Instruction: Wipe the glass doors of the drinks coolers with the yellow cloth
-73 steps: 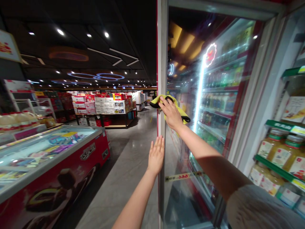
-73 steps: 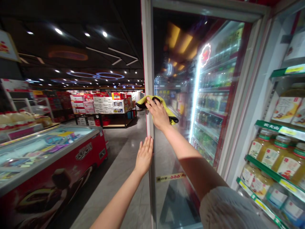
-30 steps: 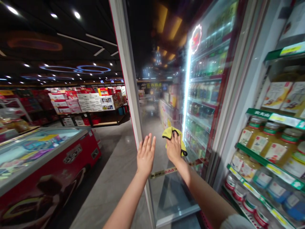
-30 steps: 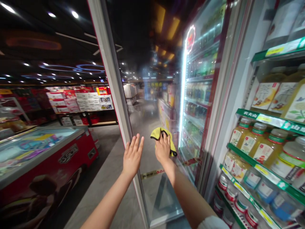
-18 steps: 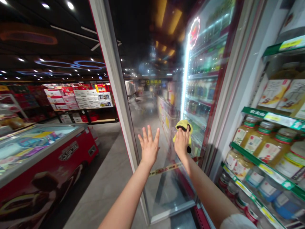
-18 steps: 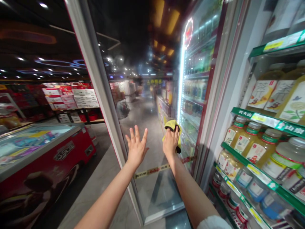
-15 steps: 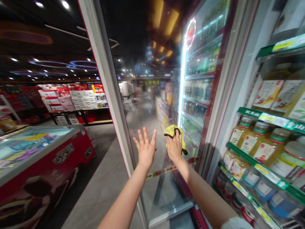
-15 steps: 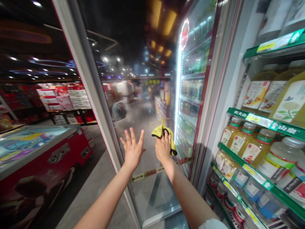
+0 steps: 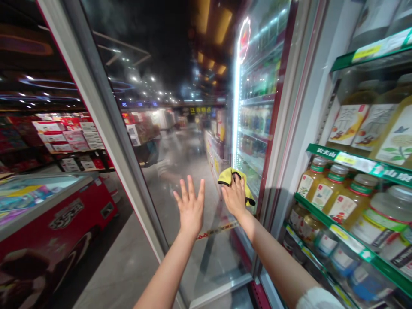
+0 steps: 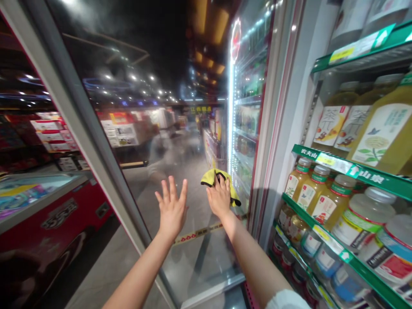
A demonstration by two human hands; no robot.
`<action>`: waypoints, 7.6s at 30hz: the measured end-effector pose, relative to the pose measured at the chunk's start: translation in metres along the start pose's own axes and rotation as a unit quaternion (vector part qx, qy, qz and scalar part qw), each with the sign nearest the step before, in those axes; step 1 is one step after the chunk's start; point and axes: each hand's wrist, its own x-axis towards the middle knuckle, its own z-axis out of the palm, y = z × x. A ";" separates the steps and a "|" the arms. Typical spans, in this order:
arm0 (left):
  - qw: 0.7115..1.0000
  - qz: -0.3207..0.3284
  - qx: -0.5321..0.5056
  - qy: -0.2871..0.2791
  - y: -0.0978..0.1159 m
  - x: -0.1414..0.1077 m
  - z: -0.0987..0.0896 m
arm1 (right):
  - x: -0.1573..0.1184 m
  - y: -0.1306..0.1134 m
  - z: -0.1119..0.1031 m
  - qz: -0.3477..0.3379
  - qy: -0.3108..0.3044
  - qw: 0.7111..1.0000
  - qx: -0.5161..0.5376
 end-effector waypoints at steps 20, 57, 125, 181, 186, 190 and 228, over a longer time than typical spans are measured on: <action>0.997 0.043 -0.042 0.042 0.040 0.016 0.027 | 0.063 0.104 -0.039 0.079 0.118 0.990 -0.001; 0.996 0.077 -0.034 0.020 0.018 0.031 0.039 | 0.063 0.101 -0.033 0.050 0.124 0.991 -0.004; 0.979 0.190 0.056 0.040 -0.180 0.000 0.000 | 0.128 -0.157 0.023 -0.262 0.127 0.957 0.007; 0.995 0.084 0.005 0.050 -0.167 0.051 -0.017 | 0.154 -0.141 0.016 -0.210 0.153 0.965 -0.021; 0.996 0.067 0.008 0.061 -0.154 0.054 -0.015 | 0.169 -0.150 0.011 -0.274 0.113 0.955 -0.020; 0.997 0.042 0.007 0.060 -0.144 0.059 -0.017 | 0.203 -0.127 -0.013 -0.205 0.153 0.966 -0.022; 0.989 0.079 -0.036 0.121 -0.044 0.104 -0.020 | 0.143 0.021 -0.028 -0.029 0.222 0.975 -0.010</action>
